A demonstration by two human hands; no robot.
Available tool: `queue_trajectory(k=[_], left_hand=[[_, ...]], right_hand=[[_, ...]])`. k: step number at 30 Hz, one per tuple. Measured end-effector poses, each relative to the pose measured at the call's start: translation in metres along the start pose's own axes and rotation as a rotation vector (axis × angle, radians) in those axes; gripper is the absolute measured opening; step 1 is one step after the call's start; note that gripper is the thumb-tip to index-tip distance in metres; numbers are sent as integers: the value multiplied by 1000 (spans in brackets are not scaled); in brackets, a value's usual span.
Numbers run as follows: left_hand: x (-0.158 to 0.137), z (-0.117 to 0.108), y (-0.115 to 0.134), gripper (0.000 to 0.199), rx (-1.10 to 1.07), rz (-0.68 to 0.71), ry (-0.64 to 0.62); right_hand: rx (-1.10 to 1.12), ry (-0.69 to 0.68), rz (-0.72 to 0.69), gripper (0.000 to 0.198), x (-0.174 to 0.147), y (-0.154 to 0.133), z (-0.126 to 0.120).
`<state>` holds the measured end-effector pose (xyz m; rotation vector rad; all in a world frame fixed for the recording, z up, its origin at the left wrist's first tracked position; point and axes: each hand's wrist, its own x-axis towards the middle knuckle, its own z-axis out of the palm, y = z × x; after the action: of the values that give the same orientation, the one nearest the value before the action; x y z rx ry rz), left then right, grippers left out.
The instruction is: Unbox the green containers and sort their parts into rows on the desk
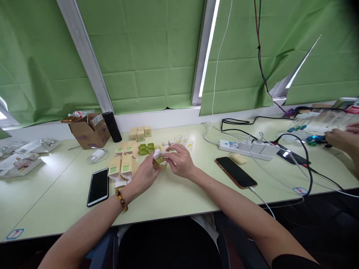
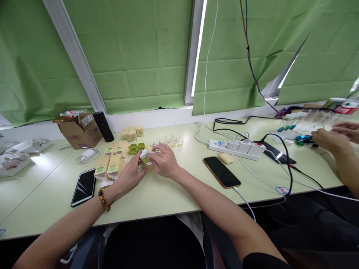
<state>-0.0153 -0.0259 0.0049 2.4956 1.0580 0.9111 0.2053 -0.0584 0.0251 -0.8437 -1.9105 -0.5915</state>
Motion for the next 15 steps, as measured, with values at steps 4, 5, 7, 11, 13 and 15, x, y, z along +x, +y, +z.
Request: queue_trajectory(k=[4,5,7,11,13,15], left_hand=[[0,0,-2,75,1,6,-6],[-1,1,-3,75,-3,9,-10],[-1,1,-5,75,-9,20,-17],[0,1,-8,77,21,29,-3],[0,1,-8,77,37,32,5],[-1,2,-8,77,53,37,10]], right_hand=[[-40,-164,76,14,-1,-4,0],[-43,-203,109,16,-1,-4,0],[-41,-255,165,24,-2,-4,0],[-22,-300,191,40,-4,-3,1],[21,-309,185,45,-4,-4,1],[83,-292,181,47,-2,-5,0]])
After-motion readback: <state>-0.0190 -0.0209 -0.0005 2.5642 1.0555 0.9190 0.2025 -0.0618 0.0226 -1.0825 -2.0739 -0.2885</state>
